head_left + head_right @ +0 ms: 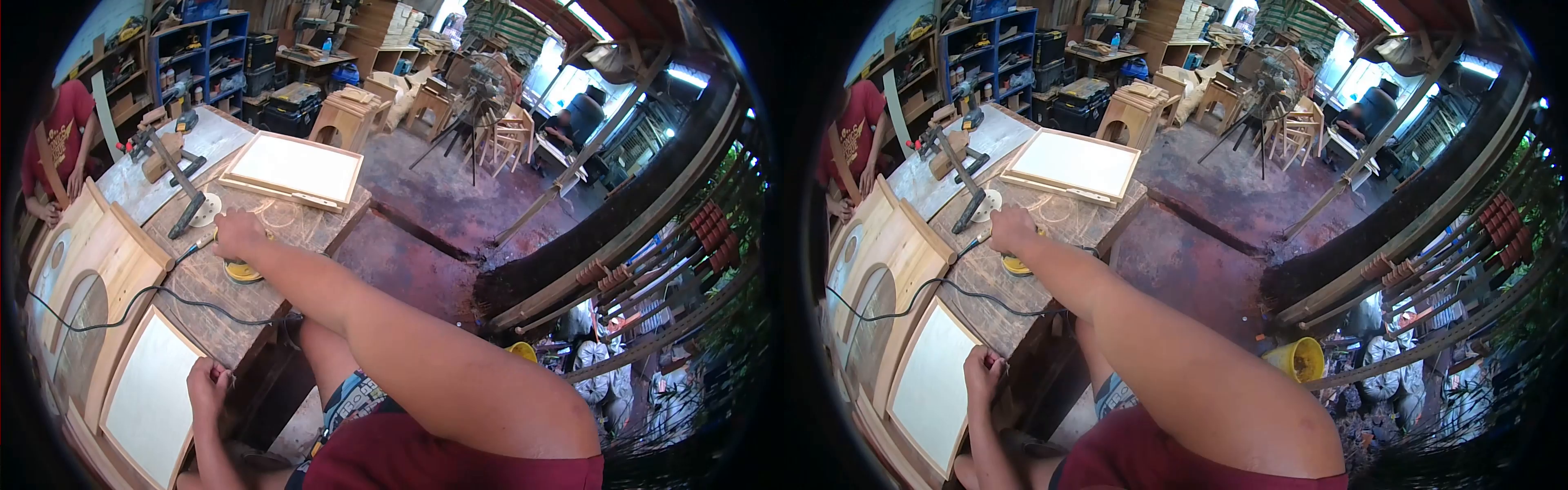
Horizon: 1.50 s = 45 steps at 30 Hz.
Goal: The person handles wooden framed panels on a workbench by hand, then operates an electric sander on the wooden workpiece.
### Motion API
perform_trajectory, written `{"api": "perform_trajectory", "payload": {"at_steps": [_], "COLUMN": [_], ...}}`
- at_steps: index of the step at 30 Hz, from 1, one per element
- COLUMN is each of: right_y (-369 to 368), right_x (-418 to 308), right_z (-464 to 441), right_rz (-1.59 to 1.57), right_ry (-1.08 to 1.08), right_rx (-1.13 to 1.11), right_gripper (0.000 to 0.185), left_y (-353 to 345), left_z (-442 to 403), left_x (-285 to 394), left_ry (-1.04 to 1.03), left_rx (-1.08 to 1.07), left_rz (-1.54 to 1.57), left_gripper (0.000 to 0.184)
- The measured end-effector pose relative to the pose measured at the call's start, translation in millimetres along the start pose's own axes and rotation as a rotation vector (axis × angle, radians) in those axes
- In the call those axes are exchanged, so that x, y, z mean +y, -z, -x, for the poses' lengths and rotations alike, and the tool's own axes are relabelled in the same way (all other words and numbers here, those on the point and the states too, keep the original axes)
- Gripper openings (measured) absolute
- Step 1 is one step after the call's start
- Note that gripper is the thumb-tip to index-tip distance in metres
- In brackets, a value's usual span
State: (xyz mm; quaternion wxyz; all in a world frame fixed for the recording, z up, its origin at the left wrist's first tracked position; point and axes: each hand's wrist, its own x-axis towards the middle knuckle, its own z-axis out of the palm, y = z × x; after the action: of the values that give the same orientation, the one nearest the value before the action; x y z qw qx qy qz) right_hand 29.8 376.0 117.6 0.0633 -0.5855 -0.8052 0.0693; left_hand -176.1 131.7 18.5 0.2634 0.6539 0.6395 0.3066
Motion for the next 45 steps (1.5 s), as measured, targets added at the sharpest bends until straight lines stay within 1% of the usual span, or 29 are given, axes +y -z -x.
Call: {"api": "perform_trajectory", "payload": {"at_steps": [4, 6, 10, 12, 19, 22, 23, 25, 26, 27, 28, 29, 31, 32, 34, 35, 38, 39, 43, 45], "right_y": [0, 2, 6, 7, 1, -29, -20, -17, -19, -20, -10, -3, -4, -1, 9, 10, 10, 12, 11, 11], "right_x": [0, -1, -2, -2, 2, 8, 5, 5, 4, 6, 1, -2, -2, -6, -10, -11, -11, -13, -10, -10], "right_z": [0, 0, 4, 4, -1, -23, -14, -13, -9, -14, -5, -10, -9, -8, -3, -5, -3, -1, -1, -2], "right_rz": [0.002, -0.008, -0.010, 0.000, -0.016, -0.071, -0.171, -0.136, -0.145, -0.114, -0.160, -0.012, 0.059, 0.043, 0.071, 0.056, 0.099, 0.083, 0.095, 0.109], "right_ry": [0.004, 0.000, 0.007, 0.009, 0.004, -0.024, -0.080, -0.053, -0.034, -0.013, -0.026, -0.027, -0.004, 0.023, -0.034, -0.020, -0.040, -0.037, -0.039, -0.037], "right_rx": [0.006, -0.002, -0.006, -0.013, -0.008, 0.057, 0.040, 0.033, 0.099, 0.057, 0.070, -0.018, 0.031, 0.017, -0.047, -0.048, -0.053, -0.056, -0.050, -0.053], "right_gripper": [0.059, 0.059, 0.059, 0.059, 0.058, 0.052, 0.050, 0.052, 0.052, 0.053, 0.055, 0.059, 0.061, 0.061, 0.058, 0.058, 0.059, 0.059, 0.060, 0.060], "left_y": [2, 3, 5, 6, 2, -1, -2, -6, -3, 0, 2, 4, 10, 12, 17, 20, 35, 41, 55, 61], "left_z": [-1, -1, 0, 0, -3, 0, -1, -2, -1, 1, 3, 2, 1, -1, -11, -19, -46, -57, -93, -100], "left_x": [1, 1, 4, 8, 0, -16, -19, -22, -20, -16, -16, -17, -19, -23, -31, -34, -39, -41, -57, -59], "left_ry": [0.009, -0.023, -0.031, 0.057, 0.039, -0.059, -0.080, -0.120, -0.165, -0.170, -0.185, -0.216, -0.143, -0.114, -0.069, -0.059, 0.032, 0.037, -0.009, -0.018], "left_rx": [-0.008, -0.008, -0.010, -0.031, -0.032, -0.022, -0.008, 0.056, 0.077, 0.107, 0.163, 0.209, 0.181, 0.188, 0.161, 0.165, 0.117, 0.113, 0.102, 0.004], "left_rz": [0.005, -0.043, -0.021, 0.010, 0.002, -0.051, -0.090, -0.051, -0.112, -0.116, -0.162, -0.206, -0.292, -0.309, -0.388, -0.405, -0.528, -0.544, -0.660, -0.659], "left_gripper": [0.024, 0.024, 0.024, 0.023, 0.021, 0.019, 0.018, 0.012, 0.015, 0.021, 0.026, 0.033, 0.054, 0.054, 0.073, 0.073, 0.085, 0.085, 0.090, 0.093]}}
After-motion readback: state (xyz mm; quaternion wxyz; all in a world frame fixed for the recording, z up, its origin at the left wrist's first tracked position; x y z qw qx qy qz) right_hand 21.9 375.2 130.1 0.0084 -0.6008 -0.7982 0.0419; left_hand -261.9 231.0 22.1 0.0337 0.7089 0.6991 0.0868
